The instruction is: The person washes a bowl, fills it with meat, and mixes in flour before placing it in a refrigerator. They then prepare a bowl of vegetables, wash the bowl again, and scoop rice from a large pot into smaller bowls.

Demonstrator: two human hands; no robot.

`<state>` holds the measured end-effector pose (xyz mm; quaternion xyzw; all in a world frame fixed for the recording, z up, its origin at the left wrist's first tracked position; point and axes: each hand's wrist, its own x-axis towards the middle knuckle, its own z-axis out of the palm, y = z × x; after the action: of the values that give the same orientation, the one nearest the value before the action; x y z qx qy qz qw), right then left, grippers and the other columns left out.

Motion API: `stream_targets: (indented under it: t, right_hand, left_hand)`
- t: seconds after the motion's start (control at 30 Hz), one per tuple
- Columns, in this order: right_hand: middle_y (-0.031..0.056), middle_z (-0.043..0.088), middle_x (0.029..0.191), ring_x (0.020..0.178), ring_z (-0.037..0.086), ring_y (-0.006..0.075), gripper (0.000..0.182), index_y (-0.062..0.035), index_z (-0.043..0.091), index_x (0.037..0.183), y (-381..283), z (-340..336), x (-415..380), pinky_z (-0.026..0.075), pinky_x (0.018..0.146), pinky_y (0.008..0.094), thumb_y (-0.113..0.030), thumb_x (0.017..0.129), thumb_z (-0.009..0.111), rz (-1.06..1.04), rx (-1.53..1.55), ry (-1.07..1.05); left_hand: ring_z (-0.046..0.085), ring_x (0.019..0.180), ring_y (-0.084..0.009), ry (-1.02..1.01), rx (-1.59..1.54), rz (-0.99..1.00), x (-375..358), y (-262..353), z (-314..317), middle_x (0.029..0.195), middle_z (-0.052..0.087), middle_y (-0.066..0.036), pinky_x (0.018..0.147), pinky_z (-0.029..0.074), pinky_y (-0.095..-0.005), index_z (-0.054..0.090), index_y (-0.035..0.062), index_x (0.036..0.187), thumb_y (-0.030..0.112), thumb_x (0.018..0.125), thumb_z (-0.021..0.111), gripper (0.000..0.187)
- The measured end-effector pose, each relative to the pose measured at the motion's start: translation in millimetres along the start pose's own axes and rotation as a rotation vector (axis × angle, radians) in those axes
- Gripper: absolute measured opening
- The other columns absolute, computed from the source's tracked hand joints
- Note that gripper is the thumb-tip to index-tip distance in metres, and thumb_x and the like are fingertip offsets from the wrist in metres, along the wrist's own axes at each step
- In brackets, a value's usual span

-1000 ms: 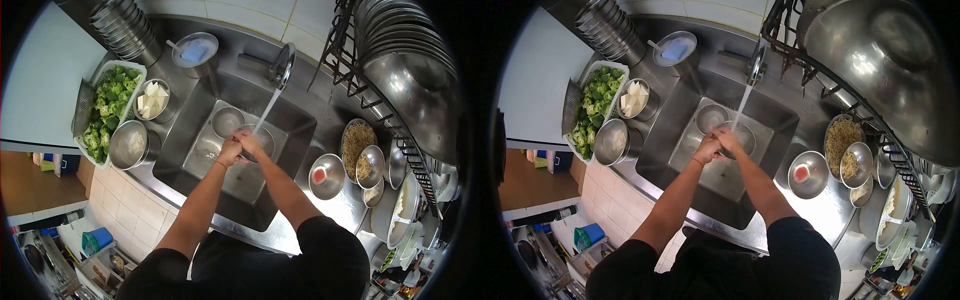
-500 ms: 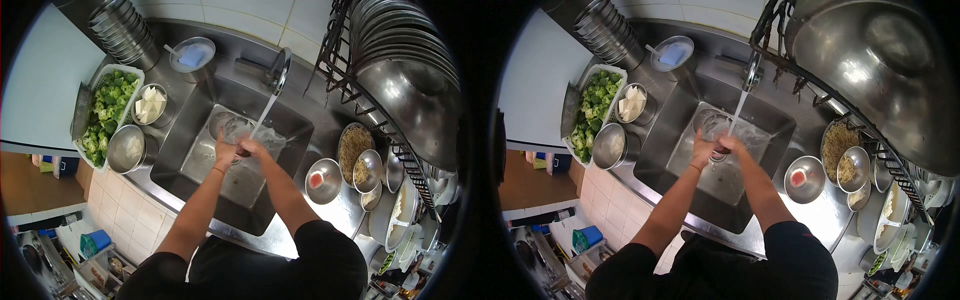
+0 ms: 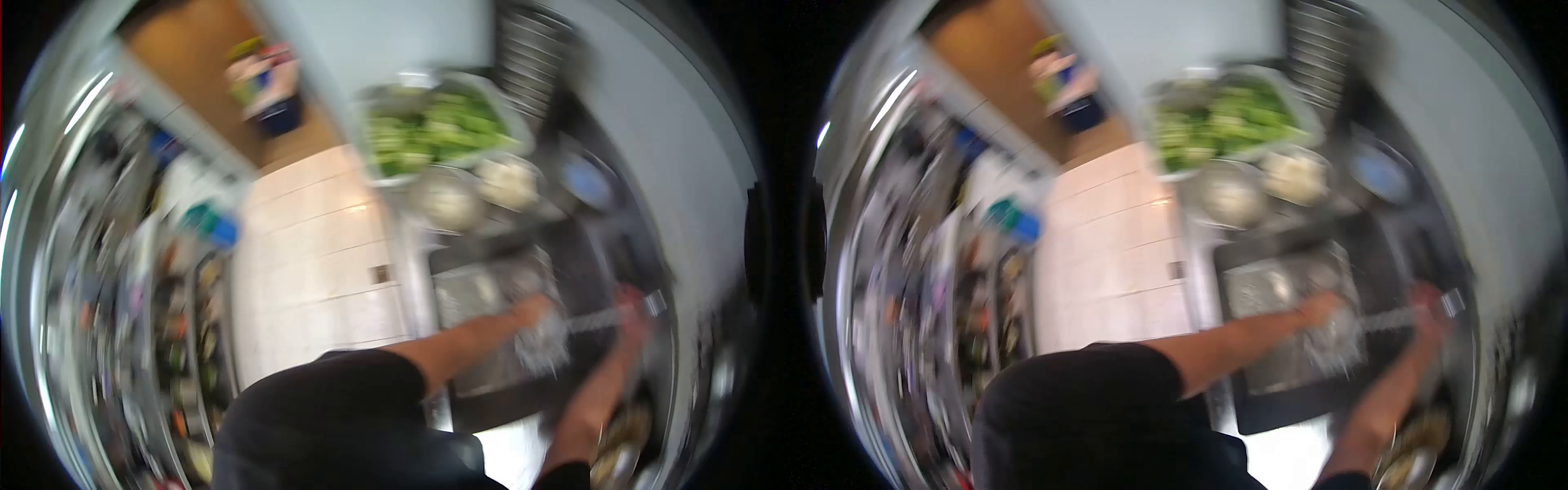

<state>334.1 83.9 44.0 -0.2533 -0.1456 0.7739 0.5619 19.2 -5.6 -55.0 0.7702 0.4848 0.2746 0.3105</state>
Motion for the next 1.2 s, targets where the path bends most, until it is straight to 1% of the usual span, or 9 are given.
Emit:
stream_targets:
  t: [0.1,0.13,0.27,0.43,0.73,0.87,0.97,1.1,1.2]
  right_hand:
    - [0.0172,0.042,0.142,0.133,0.038,0.0295,0.062,0.0035,0.033,0.141,7.6,105.6,-8.9,0.022,0.119,0.0453,-0.04,0.098,0.041,-0.293,0.167,0.394]
    - [0.0152,0.06,0.123,0.116,0.057,0.0302,0.058,-0.005,0.05,0.134,5.1,-9.4,37.6,0.045,0.102,0.0449,-0.047,0.095,0.043,-0.24,-0.225,-0.419]
    - [0.0263,0.036,0.144,0.135,0.033,0.0361,0.094,0.0063,0.027,0.144,192.2,176.9,-112.1,0.026,0.112,0.0496,-0.029,0.074,0.079,-0.066,-1.815,-0.506]
    - [0.024,0.041,0.133,0.122,0.038,0.0335,0.081,0.0065,0.033,0.136,371.5,264.3,-163.2,0.03,0.103,0.0471,-0.026,0.075,0.074,0.052,-1.867,-0.842]
    - [0.02,0.05,0.111,0.1,0.047,0.0287,0.057,0.0069,0.044,0.122,561.7,380.0,-214.6,0.039,0.086,0.0426,-0.021,0.076,0.066,-0.067,-1.984,-0.967]
    - [0.0183,0.054,0.102,0.09,0.051,0.0266,0.048,0.0071,0.049,0.115,589.7,418.2,-216.5,0.042,0.078,0.0405,-0.018,0.077,0.062,-0.203,-2.065,-0.812]
    - [0.0169,0.057,0.094,0.082,0.055,0.0251,0.041,0.0072,0.053,0.11,619.3,449.8,-219.2,0.045,0.073,0.039,-0.016,0.077,0.059,-0.292,-2.067,-0.747]
    - [0.0151,0.061,0.085,0.072,0.059,0.023,0.034,0.0073,0.058,0.104,739.6,498.8,-227.2,0.049,0.065,0.037,-0.014,0.078,0.056,-0.198,-1.848,-0.985]
    - [0.0138,0.064,0.078,0.064,0.062,0.0214,0.03,0.0075,0.061,0.099,910.8,545.6,-274.8,0.052,0.059,0.0355,-0.012,0.078,0.053,0.224,-1.545,-1.38]
  left_hand:
    - [0.055,0.108,-0.0442,-0.076,0.501,0.231,-34.8,66.2,-147.9,0.12,0.055,-0.017,0.073,0.055,-0.0542,0.058,0.0173,0.117,0.027,0.089,0.051,0.03]
    - [0.051,0.111,-0.0505,0.063,0.59,0.411,-55.1,56.4,-174.9,0.121,0.052,-0.017,0.07,0.055,-0.0587,0.053,0.0217,0.122,0.03,0.09,0.05,0.033]
    - [0.059,0.094,-0.0474,0.13,0.606,0.305,-153.1,30.1,-231.9,0.113,0.052,-0.02,0.059,0.056,-0.0481,0.05,0.0232,0.124,0.027,0.09,0.049,0.034]
    - [0.061,0.091,-0.0454,0.356,0.448,0.629,-227.5,-3.9,-230.2,0.114,0.057,-0.022,0.085,0.049,-0.0542,0.054,0.0069,0.124,0.026,0.088,0.053,0.04]
    - [0.055,0.111,-0.0368,-0.006,0.095,-0.365,-506.8,-17.5,-309.9,0.122,0.053,-0.025,0.101,0.04,-0.0477,0.054,0.0009,0.125,0.032,0.074,0.075,0.064]
    - [0.042,0.131,-0.0356,1.03,-1.44,-0.851,-808.0,-44.1,-278.8,0.141,0.048,-0.015,0.106,0.034,-0.0552,0.049,0.0061,0.135,0.048,0.083,0.063,0.068]
    - [0.0,0.145,-0.0459,-0.252,0.322,-2.129,-963.8,11.8,-250.7,0.157,0.021,-0.018,0.093,0.011,-0.0849,0.042,0.0124,0.145,0.036,0.094,0.05,0.057]
    - [0.009,0.144,-0.0445,0.434,-0.262,-2.022,-1040.9,15.5,-288.6,0.156,0.018,-0.021,0.102,0.013,-0.0785,0.021,0.0141,0.152,0.05,0.074,0.075,0.102]
    - [0.029,0.136,-0.0418,1.187,0.01,-1.128,-1058.3,-32.3,-335.3,0.148,0.031,-0.025,0.106,0.032,-0.058,0.017,0.0113,0.151,0.043,0.077,0.074,0.099]
